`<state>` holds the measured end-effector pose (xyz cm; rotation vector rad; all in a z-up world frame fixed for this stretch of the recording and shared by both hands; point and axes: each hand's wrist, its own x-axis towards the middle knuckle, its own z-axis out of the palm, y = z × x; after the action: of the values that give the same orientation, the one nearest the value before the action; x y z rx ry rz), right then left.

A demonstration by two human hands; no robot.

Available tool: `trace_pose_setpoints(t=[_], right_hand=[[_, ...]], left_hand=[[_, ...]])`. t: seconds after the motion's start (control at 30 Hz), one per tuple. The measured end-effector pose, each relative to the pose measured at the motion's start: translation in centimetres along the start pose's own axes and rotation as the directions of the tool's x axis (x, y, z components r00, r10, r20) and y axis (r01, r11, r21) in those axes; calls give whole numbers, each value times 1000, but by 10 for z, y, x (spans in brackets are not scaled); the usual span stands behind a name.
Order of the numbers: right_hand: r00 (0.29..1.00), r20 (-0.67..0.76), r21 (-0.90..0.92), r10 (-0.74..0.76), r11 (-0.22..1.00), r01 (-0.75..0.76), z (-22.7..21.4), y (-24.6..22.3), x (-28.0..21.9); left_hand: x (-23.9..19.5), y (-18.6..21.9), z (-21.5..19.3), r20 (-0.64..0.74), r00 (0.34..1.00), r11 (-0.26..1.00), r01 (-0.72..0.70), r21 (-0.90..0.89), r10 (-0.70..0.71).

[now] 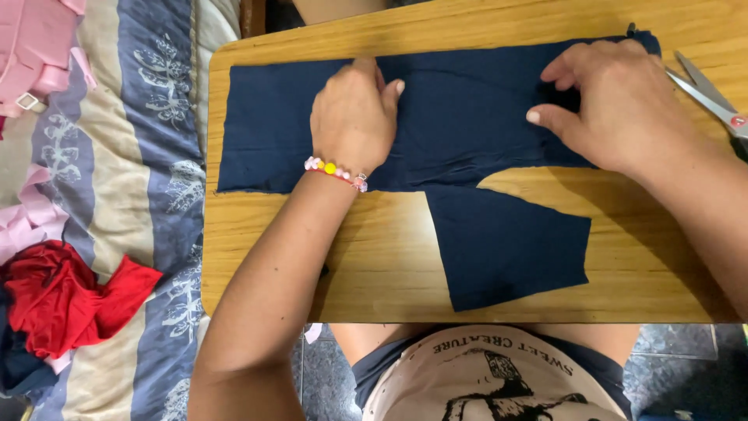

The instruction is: Cutting fabric components from a larger piece of cloth using scissors and folding them.

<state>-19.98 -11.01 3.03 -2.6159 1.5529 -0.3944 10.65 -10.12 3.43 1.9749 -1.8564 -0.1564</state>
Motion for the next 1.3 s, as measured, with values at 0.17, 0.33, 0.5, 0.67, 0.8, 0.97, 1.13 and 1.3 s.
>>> trace_pose_setpoints(t=[0.17, 0.33, 0.5, 0.67, 0.8, 0.97, 1.13, 1.3], right_hand=[[931, 229, -2, 284, 957, -291, -2, -13, 11], [841, 368, -80, 397, 915, -396, -2, -19, 21], [919, 277, 31, 280, 953, -300, 3, -17, 10], [994, 33, 277, 105, 955, -110, 8, -7, -12], [986, 124, 651, 115, 740, -169, -23, -25, -30], [977, 148, 721, 152, 660, -211, -34, -29, -66], [921, 307, 739, 239, 550, -389, -28, -32, -105], [875, 416, 688, 247, 544, -480, -11, -34, -127]], left_hand=[[-5, 23, -15, 414, 859, 953, 270, 138, -303], [-5, 25, -12, 450, 835, 947, 307, 97, -316], [-10, 11, 7, 338, 927, 979, 195, -59, -165], [-26, 6, 8, 57, 994, 906, -58, -418, 90], [-50, 20, -11, 36, 992, 589, -41, -807, 120], [-103, 41, -42, 92, 992, 552, 33, -834, 80], [-164, 52, -44, 206, 978, 509, 179, -842, -2], [-197, 54, -36, 211, 969, 681, 242, -691, -130]])
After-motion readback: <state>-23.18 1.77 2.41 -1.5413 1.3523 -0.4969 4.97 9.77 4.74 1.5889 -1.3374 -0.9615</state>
